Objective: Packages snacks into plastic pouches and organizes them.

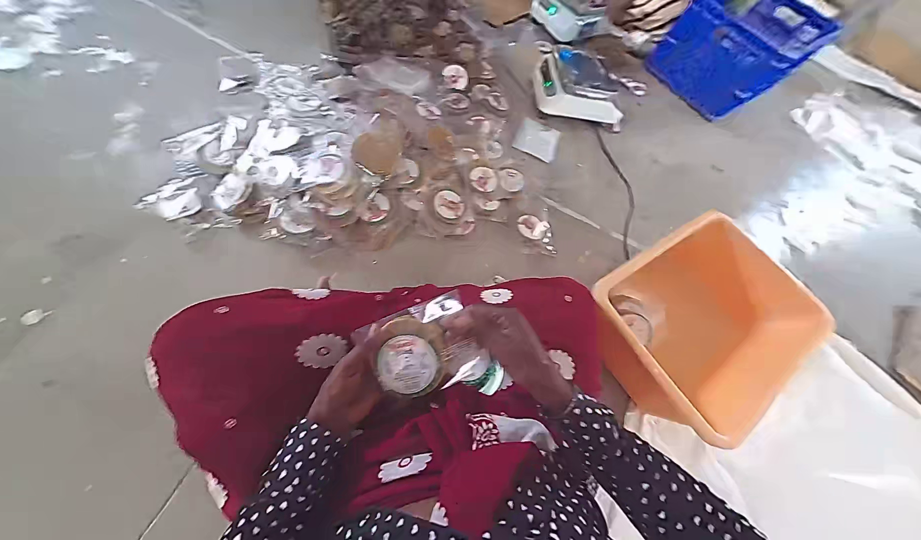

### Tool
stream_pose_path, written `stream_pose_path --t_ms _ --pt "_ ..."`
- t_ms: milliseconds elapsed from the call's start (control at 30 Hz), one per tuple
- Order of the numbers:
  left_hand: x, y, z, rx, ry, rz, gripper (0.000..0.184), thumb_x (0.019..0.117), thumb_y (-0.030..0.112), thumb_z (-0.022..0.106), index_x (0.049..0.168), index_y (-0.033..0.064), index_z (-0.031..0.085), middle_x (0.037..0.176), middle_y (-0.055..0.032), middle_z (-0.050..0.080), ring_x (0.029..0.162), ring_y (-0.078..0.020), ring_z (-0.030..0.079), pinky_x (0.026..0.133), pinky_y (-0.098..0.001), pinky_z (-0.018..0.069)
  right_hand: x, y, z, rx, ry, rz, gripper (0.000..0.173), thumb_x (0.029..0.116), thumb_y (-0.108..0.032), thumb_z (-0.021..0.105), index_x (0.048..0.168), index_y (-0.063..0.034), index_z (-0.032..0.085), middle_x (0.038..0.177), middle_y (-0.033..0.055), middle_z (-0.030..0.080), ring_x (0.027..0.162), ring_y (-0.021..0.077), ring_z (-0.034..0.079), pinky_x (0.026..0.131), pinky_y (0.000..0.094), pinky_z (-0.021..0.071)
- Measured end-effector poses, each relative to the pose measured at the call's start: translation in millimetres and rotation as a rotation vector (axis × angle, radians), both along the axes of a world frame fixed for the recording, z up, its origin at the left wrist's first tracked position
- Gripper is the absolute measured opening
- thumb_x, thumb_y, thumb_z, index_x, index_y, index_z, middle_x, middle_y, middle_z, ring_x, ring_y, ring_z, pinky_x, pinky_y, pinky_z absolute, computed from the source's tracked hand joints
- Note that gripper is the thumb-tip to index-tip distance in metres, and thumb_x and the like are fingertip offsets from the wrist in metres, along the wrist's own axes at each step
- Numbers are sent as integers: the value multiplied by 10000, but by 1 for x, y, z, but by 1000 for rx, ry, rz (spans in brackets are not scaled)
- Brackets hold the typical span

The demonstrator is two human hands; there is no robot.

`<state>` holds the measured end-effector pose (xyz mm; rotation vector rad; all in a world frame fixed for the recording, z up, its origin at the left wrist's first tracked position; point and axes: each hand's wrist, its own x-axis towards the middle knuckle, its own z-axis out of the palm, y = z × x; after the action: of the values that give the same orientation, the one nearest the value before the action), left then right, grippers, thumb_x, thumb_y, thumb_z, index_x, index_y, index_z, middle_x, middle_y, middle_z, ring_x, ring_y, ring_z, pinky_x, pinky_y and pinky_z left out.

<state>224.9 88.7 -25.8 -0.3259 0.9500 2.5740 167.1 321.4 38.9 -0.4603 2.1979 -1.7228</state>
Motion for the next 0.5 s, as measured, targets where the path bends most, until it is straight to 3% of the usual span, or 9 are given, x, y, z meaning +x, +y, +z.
stream_pose_path --t_ms 67,133,200,267,333,367,433,467,500 --pt "0 5 1 -90 17 -14 486 1069 439 383 1336 80 574 1204 -129 695 1118 -263 679 947 -480 581 3 6 4 101 93 -30 155 981 -141 668 995 -19 764 901 21 749 828 33 685 792 238 569" --pt "-3 1 -6 -102 50 -91 615 1026 593 391 1364 109 564 1230 -145 686 1109 -319 688 923 -540 587 -5 30 13 65 226 -210 110 958 -79 681 971 7 748 886 48 745 800 63 695 763 272 600" --pt "-5 -2 -12 -77 61 -137 691 991 680 383 1354 133 596 1252 -160 688 1120 -344 689 951 -547 570 -20 83 35 95 394 -435 137 991 -77 632 1023 19 723 938 64 739 831 88 701 782 302 613" --pt "-5 -1 -13 -49 48 -140 658 992 664 414 1311 133 635 1229 -158 699 1106 -334 697 950 -522 575 -29 147 59 249 543 -608 196 1023 -104 584 1108 26 703 984 73 731 844 93 699 802 312 611" --pt "-8 1 -10 -63 34 -138 622 1049 584 307 1300 114 627 1211 -161 704 1084 -329 706 932 -507 588 -32 207 71 512 625 -725 245 1046 -158 550 1138 10 703 1047 102 729 905 122 699 863 341 590" --pt "-9 3 -9 -79 16 -136 615 1067 548 258 1299 105 618 1200 -159 708 1073 -326 710 926 -504 592 -31 231 71 661 615 -777 266 1058 -190 538 1138 -5 711 1065 133 728 947 185 703 898 405 571" --pt "-13 6 -11 -107 -15 -156 618 1090 483 167 1307 88 589 1195 -151 701 1071 -315 706 928 -499 590 -24 270 63 918 503 -808 293 1070 -184 518 1161 31 696 1110 256 705 1057 399 685 957 625 497" --pt "-15 7 -12 -114 -38 -160 601 1097 453 171 1304 78 593 1183 -149 701 1061 -312 705 924 -501 587 -21 286 57 998 435 -796 289 1068 -173 519 1151 47 686 1122 294 689 1086 469 661 961 698 464" --pt "-16 7 -10 -134 -56 -166 578 1101 425 178 1303 73 590 1174 -145 702 1054 -303 705 925 -498 586 -19 294 50 1051 360 -780 291 1068 -177 528 1132 61 683 1129 309 679 1102 495 646 969 712 453"
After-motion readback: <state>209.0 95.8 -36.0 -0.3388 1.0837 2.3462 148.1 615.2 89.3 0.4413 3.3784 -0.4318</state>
